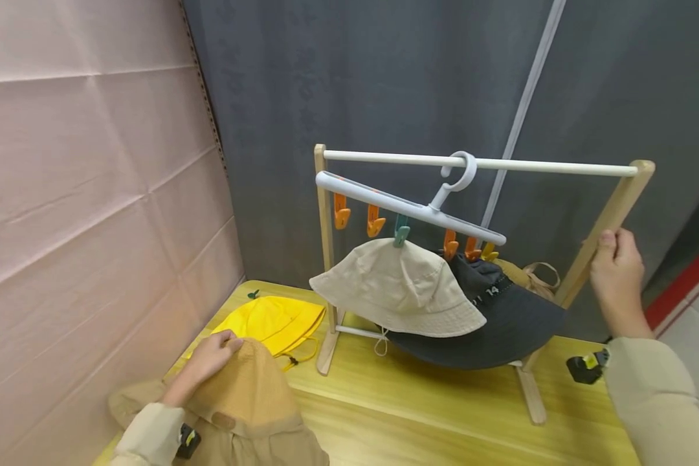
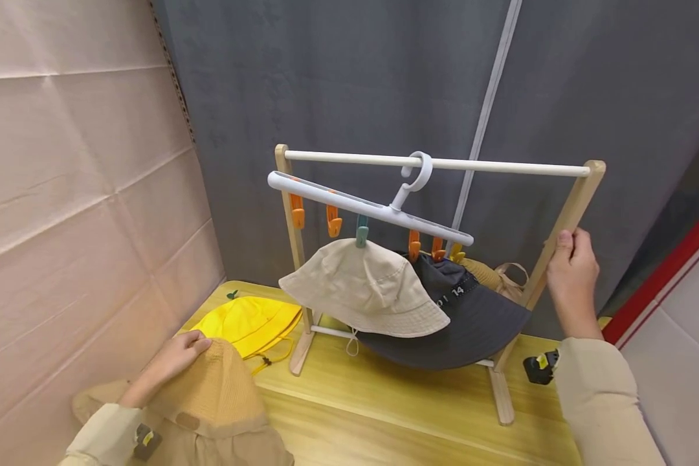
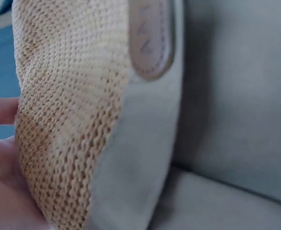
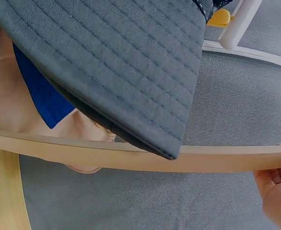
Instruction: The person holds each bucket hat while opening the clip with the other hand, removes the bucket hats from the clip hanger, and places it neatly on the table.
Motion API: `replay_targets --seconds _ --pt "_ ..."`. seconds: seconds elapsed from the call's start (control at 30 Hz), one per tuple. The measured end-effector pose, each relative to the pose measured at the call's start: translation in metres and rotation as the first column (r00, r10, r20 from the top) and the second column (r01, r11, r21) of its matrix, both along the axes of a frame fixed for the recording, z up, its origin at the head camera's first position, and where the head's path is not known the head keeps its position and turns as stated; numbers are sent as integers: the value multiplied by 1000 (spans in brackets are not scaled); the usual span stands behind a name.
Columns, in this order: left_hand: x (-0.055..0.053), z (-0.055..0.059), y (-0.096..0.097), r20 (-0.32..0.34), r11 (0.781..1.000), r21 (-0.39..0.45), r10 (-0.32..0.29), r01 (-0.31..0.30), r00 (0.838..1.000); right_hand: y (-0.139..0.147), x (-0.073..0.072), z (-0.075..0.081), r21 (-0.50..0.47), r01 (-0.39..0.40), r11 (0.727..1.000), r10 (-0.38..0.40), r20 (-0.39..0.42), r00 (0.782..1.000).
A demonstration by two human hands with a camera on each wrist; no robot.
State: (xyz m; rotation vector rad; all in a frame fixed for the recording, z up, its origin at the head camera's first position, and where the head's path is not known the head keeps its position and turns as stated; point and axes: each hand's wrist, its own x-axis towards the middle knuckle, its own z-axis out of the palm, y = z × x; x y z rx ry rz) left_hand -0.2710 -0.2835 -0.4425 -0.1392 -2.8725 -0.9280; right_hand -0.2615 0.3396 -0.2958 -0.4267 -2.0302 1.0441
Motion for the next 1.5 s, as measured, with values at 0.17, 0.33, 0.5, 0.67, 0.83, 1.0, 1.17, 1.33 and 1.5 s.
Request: replay_targets --seconds 0.17,0.33,0.5,0.67,0.83,1.0,1.17,1.33,1.5 --pt "-19 -21 -5 8 999 -9 46 -46 999 0 0 0 -18 -12 1000 11 -27 1000" --pt "-35 -39 -8 -102 988 -129 72 -85 992 0 1 0 -28 -21 999 20 -23 1000" --pt "-37 -44 3 -206 962 -245 68 -119 976 1 2 1 -15 -5 1000 5 13 1000" --pt "-11 -30 32 -107 917 -387 58 -96 993 1 3 1 -19 2 1000 -2 22 1000" --pt "15 -24 59 72 905 -426 43 -9 996 2 4 3 -8 7 1000 -7 13 1000" --pt "21 -41 58 180 930 -364 20 48 983 2 3 3 -23 6 1000 -5 16 1000" --pt "13 -61 44 204 941 -328 -14 82 979 1 2 3 -27 7 1000 -6 26 1000" --pt "6 -71 35 191 941 -323 -42 103 981 1 2 2 -5 6 1000 -6 43 999" --pt "5 -72 30 170 934 -341 -46 103 984 0 2 1 10 -7 1000 7 42 999"
